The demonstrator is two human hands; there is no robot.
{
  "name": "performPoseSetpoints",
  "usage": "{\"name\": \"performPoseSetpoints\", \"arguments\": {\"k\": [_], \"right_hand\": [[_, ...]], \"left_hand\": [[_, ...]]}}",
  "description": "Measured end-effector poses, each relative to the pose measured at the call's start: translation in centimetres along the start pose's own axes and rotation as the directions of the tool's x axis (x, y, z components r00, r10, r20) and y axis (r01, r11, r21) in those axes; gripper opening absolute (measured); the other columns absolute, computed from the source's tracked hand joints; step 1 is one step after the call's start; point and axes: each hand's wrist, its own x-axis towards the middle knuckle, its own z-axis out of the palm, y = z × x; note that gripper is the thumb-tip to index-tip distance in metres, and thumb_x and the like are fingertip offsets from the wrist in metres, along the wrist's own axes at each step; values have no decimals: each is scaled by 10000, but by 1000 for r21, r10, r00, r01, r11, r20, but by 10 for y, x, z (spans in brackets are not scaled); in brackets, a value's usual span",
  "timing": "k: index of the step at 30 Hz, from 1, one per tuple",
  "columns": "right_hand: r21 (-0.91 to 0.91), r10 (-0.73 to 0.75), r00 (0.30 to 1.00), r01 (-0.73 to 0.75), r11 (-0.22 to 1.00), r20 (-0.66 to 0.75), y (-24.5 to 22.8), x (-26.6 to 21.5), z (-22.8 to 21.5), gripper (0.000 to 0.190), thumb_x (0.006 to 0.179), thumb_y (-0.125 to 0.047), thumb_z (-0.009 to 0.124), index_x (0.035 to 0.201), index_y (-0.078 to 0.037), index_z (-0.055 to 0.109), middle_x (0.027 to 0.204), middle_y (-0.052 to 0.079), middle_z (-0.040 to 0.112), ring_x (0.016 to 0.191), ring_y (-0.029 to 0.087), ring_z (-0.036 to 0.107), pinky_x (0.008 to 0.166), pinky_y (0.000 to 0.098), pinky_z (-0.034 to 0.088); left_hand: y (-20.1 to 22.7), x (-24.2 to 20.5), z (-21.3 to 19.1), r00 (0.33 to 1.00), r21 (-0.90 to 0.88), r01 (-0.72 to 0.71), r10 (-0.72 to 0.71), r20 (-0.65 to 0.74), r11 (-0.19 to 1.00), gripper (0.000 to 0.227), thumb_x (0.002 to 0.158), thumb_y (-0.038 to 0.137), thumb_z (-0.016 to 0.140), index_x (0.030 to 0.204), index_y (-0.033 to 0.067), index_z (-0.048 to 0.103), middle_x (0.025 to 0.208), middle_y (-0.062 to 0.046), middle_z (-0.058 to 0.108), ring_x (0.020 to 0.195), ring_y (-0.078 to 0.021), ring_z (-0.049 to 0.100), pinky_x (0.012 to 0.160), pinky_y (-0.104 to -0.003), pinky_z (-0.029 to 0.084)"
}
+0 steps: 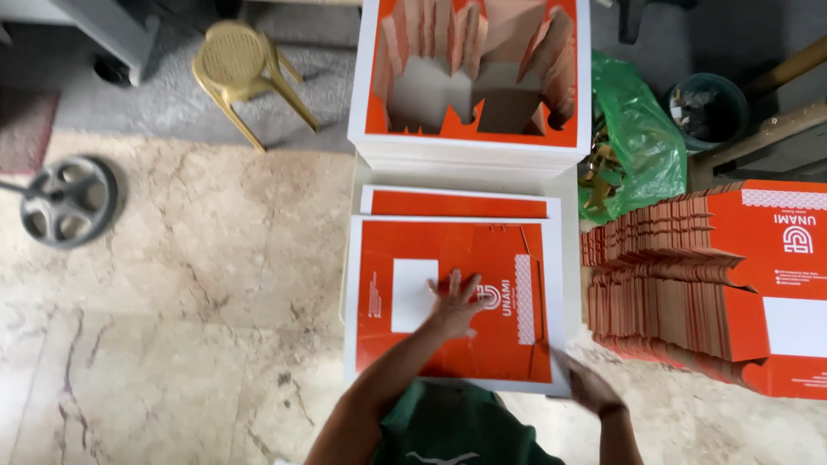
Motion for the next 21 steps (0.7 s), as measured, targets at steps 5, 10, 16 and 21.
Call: {"name": "performPoseSetpoints", "arguments": {"k": [5, 10, 16, 21], "right_hand": [[745, -165, 946, 320, 585, -278, 54, -8, 85, 569, 1020, -542, 345, 1483, -228, 450, 1471, 139, 508, 1301, 449, 465, 1099, 702, 349], [742, -246, 856, 516, 428, -454, 132, 66, 109, 629, 973, -463, 405, 1511, -136, 407, 1263, 238, 545, 1204, 475, 523, 1091, 659, 398], [430, -141, 725, 541, 723, -674, 101, 52, 168, 411, 937, -255, 717, 1202, 58, 686, 1004, 241, 646, 895, 369, 671, 871, 521, 603], [-70, -304, 467, 454, 888, -831, 69, 33, 180, 474, 912, -362, 794, 799, 99, 784, 621, 27, 531, 669, 114, 470, 576, 366, 466]], "left_hand": [[16, -19, -19, 997, -66, 71, -69, 31, 995, 1275, 691, 680, 706, 1647, 377, -81, 1710, -83, -298, 1518, -551, -220, 1043, -914, 92], [8, -1, -9, 998, -37, 64, -63, 25, 997, 1373, 660, 700, 744, 1635, 350, -157, 1696, -93, -329, 1499, -566, -241, 1051, -903, 101], [11, 7, 8, 996, -62, 91, -92, -18, 994, 1468, 644, 604, 858, 1609, 373, -223, 1679, -97, -365, 1494, -568, -257, 1025, -924, 98], [11, 4, -3, 995, -18, 86, -85, 58, 996, 1559, 587, 716, 834, 1591, 322, -291, 1656, -109, -413, 1484, -584, -282, 1002, -944, 86]]}}
